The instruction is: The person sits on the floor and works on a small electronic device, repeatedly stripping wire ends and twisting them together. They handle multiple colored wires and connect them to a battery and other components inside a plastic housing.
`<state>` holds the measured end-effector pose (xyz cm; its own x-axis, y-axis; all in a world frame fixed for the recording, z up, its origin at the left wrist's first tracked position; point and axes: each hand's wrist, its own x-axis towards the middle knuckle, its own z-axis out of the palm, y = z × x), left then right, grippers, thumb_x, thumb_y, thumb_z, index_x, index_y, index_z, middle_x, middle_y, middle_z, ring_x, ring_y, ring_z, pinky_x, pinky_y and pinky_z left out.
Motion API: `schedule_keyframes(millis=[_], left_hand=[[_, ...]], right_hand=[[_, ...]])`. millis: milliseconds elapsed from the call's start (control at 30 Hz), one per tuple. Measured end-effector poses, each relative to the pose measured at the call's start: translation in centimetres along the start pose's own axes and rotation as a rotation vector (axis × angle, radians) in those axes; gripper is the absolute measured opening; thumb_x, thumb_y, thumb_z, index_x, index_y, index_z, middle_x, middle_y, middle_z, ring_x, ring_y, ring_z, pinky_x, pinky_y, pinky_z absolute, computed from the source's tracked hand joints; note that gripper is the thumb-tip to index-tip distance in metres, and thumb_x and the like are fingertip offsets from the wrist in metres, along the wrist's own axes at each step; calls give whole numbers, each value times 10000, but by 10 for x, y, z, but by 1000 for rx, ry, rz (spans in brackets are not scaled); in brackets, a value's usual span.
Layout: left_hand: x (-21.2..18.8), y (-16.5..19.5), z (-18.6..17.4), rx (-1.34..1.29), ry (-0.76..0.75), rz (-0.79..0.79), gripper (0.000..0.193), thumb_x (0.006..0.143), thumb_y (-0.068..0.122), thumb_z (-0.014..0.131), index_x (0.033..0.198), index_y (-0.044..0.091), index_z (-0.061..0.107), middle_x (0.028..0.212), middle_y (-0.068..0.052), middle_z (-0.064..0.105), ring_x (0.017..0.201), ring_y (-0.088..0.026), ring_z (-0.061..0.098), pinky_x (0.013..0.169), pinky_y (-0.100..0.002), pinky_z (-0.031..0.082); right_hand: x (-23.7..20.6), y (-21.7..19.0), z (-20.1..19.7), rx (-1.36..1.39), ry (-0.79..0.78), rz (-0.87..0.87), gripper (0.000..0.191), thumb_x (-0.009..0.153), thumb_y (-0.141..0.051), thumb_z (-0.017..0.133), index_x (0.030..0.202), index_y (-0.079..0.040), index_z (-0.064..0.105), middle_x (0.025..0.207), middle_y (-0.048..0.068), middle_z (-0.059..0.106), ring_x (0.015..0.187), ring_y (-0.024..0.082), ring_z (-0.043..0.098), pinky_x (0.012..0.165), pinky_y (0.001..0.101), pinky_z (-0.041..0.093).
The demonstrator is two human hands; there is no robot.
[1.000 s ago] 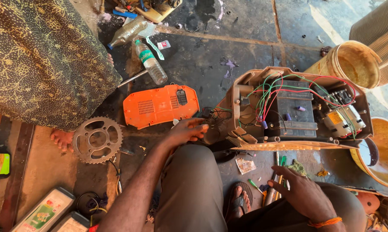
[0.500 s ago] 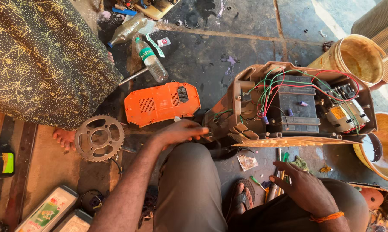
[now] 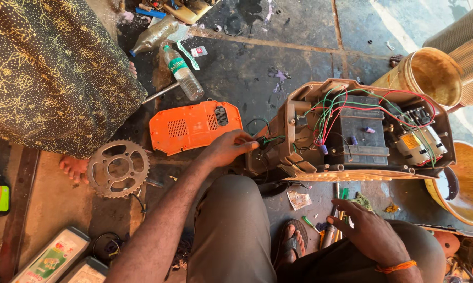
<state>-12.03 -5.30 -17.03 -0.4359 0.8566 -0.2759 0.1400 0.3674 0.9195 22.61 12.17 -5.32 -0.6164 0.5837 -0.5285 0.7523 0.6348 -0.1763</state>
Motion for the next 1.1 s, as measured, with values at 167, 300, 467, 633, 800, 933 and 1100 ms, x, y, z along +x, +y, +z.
schedule_keyframes(millis=[167,300,467,633,800,933,1100], left_hand=[[9,-2,7,-305,-178,-58,640,860,466,716,1390,121,614,1256,-45,687,1211,-174,621,984,-360,494],[15,-4,13,-449,-182,-42,541,899,331,738,1377,105,623,1241,-60,697,1149,-177,627,954,-349,508],[7,3,10,-235,21,119,370,873,163,763,1222,66,683,1156,-61,740,1049,-177,705,910,-334,562],[-17,39,-1,-66,210,260,347,849,129,774,1159,53,638,1111,-68,742,975,-198,739,853,-345,594],[-47,84,-14,131,267,364,328,856,127,771,1122,54,592,1054,-81,742,967,-243,732,784,-388,561],[-66,110,-24,221,245,283,310,844,156,777,1078,76,589,979,-78,733,901,-252,738,762,-398,563],[-76,133,-35,347,197,230,299,814,220,807,1009,95,617,931,-75,753,923,-273,741,760,-429,554]], right_hand=[[2,0,-1,-7,-4,2,606,873,-592,667,1374,-261,587,1255,22,741,1163,273,706,979,410,553],[3,-2,-3,-8,-14,16,611,853,-554,637,1387,-264,575,1253,26,739,1155,273,709,977,410,554],[2,-5,-3,-30,-19,22,560,883,-562,658,1361,-277,596,1227,30,750,1152,283,706,975,416,552],[3,-11,-4,-21,-3,-33,546,893,-548,673,1356,-267,609,1185,45,760,1101,288,721,939,415,563],[5,-21,-5,17,-24,-58,577,889,-547,685,1393,-280,598,1206,21,760,1061,266,740,929,400,565],[7,-27,-3,83,-28,-132,575,880,-539,689,1372,-249,614,1231,13,749,1019,265,751,890,399,571],[11,-31,-1,226,-32,-219,560,836,-451,711,1343,-219,658,1225,13,749,977,246,761,871,373,579]])
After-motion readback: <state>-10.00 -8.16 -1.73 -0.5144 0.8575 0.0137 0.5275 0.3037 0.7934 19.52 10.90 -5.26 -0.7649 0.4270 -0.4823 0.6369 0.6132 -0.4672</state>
